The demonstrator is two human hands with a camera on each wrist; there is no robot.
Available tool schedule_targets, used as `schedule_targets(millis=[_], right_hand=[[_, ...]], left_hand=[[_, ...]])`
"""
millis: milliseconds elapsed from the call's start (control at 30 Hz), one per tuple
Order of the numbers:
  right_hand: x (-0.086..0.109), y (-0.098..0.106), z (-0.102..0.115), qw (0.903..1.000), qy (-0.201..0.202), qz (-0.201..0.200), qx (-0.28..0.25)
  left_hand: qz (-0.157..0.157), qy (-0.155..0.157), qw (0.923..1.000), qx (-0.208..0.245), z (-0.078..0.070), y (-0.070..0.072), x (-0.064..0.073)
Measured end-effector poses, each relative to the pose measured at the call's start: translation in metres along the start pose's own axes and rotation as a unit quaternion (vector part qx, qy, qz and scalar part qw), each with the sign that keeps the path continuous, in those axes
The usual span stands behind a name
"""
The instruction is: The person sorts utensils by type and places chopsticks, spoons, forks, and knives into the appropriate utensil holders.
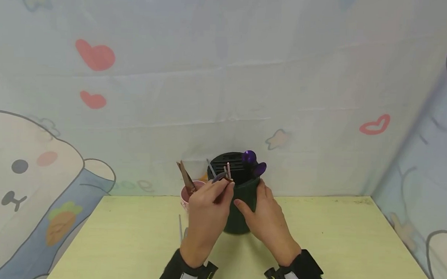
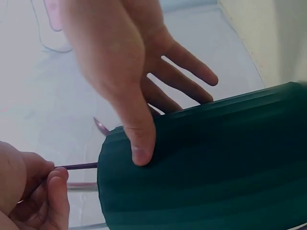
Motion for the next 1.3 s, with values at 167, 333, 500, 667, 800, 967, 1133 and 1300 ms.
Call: schedule_targets(millis=[167, 333, 500, 667, 800, 967, 1133, 1300], right_hand=[[0.002, -0.001, 0.001, 1.0, 0.008, -0.001, 0.0], [0.002, -0.001, 0.002, 0.9997, 0.021, -0.015, 0.004], [0.002, -0.001, 0.001, 0.9997, 0.018, -0.011, 0.009], [0.001, -0.002, -0.002, 0.9999, 0.004, -0.002, 0.01], [0.001, -0.002, -0.003, 1.0, 0.0, -0.005, 0.001], [0.001, -0.002, -0.002, 0.9999, 0.0, -0.011, -0.006], [0.001, 0.0, -0.001, 0.9996, 0.01, -0.024, -0.009], [0.001, -0.001, -0.003, 0.9996, 0.01, -0.024, -0.011]], left_hand=[[0.036, 0.019, 0.9983, -0.041, 0.003, -0.017, 0.006], [0.064, 0.033, 0.9945, -0.077, 0.008, -0.027, 0.011], [0.084, 0.037, 0.9903, -0.104, 0.009, -0.03, 0.011], [0.103, 0.055, 0.9903, -0.075, 0.01, -0.027, 0.009], [0.115, 0.082, 0.9891, -0.043, 0.018, -0.018, 0.007], [0.137, 0.112, 0.983, -0.048, 0.033, -0.004, 0.006], [0.182, 0.148, 0.9709, -0.05, 0.049, 0.004, 0.011], [0.268, 0.187, 0.9419, -0.079, 0.071, 0.004, 0.029]])
Point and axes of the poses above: each hand's wrist, its own x-axis away from the middle knuckle, its own y-axis out of the back of the hand, z = x × y, the point moved 9 cm from there along -x, towards the middle knuckle, and after that the axes turned 1 degree about y, right-handed, at the moved point
